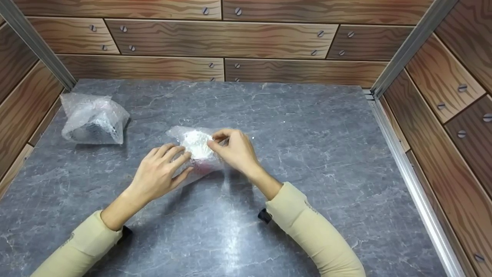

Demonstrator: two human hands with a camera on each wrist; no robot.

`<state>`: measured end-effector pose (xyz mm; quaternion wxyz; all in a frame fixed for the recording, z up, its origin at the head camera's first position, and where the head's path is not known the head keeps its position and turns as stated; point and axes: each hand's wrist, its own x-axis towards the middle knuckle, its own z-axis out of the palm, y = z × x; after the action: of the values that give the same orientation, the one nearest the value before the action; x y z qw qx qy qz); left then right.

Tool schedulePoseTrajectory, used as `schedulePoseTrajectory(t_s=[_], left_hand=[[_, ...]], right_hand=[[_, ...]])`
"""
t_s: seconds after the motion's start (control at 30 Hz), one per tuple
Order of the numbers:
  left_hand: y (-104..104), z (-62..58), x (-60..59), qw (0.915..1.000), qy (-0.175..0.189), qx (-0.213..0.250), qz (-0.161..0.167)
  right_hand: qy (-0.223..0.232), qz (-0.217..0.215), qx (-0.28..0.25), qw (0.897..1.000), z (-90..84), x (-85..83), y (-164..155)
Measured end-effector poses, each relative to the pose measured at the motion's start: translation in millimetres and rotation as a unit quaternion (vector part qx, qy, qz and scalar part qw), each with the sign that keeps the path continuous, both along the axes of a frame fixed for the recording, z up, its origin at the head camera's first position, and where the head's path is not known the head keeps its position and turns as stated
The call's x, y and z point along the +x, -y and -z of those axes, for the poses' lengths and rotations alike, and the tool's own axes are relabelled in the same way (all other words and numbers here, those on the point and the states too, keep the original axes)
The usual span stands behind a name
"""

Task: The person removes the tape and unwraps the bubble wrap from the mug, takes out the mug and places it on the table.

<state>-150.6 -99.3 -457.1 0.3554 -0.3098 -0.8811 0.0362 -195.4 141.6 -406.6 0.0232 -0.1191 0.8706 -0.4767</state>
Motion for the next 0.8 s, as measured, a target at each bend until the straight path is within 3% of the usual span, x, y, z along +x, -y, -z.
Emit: schedulePoseTrajectory(t_s=[0.53,0.8], left_hand=[[-0.1,-0.2,-0.1,1.0000,-0.003,0.003,0.001],[0.0,-0.1,-0.4,1.0000,-0.002,-0.001,0.002]], right_hand=[[0.098,-0.009,-0.076,0.992,-3.8,-3.8,1.7],[0.098,-0.011,-0.075,0.992,-1.9,-1.9,4.1]])
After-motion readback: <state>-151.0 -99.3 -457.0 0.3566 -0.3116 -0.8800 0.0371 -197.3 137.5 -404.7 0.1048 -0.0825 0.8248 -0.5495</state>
